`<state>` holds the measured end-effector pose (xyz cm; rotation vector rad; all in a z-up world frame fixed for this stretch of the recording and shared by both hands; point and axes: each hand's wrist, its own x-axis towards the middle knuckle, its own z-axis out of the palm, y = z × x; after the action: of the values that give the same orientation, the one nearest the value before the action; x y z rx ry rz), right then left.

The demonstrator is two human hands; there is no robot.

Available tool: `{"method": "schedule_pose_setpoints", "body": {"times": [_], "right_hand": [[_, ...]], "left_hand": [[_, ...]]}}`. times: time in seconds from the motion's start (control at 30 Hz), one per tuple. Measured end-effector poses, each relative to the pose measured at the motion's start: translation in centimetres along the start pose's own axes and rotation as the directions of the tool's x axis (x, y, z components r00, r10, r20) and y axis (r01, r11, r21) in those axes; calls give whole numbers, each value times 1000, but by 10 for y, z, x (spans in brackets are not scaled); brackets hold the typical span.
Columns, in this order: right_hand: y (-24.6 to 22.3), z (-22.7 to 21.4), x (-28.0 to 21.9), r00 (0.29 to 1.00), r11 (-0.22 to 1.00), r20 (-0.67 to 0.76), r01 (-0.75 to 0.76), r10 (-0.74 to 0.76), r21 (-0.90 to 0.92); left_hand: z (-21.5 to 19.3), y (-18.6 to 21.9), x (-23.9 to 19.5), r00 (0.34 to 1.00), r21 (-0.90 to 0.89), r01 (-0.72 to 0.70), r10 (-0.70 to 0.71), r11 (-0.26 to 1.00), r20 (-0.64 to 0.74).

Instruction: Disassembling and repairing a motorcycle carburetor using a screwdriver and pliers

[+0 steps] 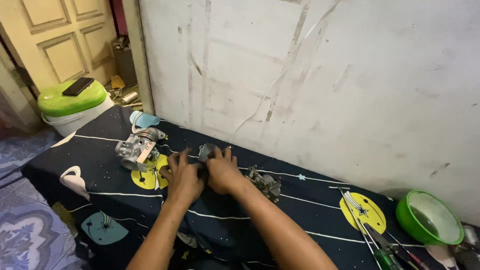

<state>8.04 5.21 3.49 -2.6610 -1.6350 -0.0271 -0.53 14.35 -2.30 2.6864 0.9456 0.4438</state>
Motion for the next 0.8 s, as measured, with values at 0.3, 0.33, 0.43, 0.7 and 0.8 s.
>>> {"method": "schedule_pose_setpoints", "body": {"times": [0.3,0.33,0.43,0.7,0.8], "right_hand": [[7,6,0,1000,999,4,2,-2,32],[8,3,-1,1000,999,1,0,-1,32],[7,-4,-10,995,997,-97,23,-31,-77],[19,-46,-46,913,989,-392,140,-113,39],[38,-55,-64,895,989,-445,94,-32,119]], "left_hand": [[-13,3,-8,1000,-18,-15,15,1000,17],[-13,3,-7,1000,-17,-17,18,1000,16],[-10,-2,-9,999,-19,-29,29,999,13],[-17,6,-19,995,-30,-59,57,998,-83],[-28,20,-28,984,-131,-140,124,981,-126]]}}
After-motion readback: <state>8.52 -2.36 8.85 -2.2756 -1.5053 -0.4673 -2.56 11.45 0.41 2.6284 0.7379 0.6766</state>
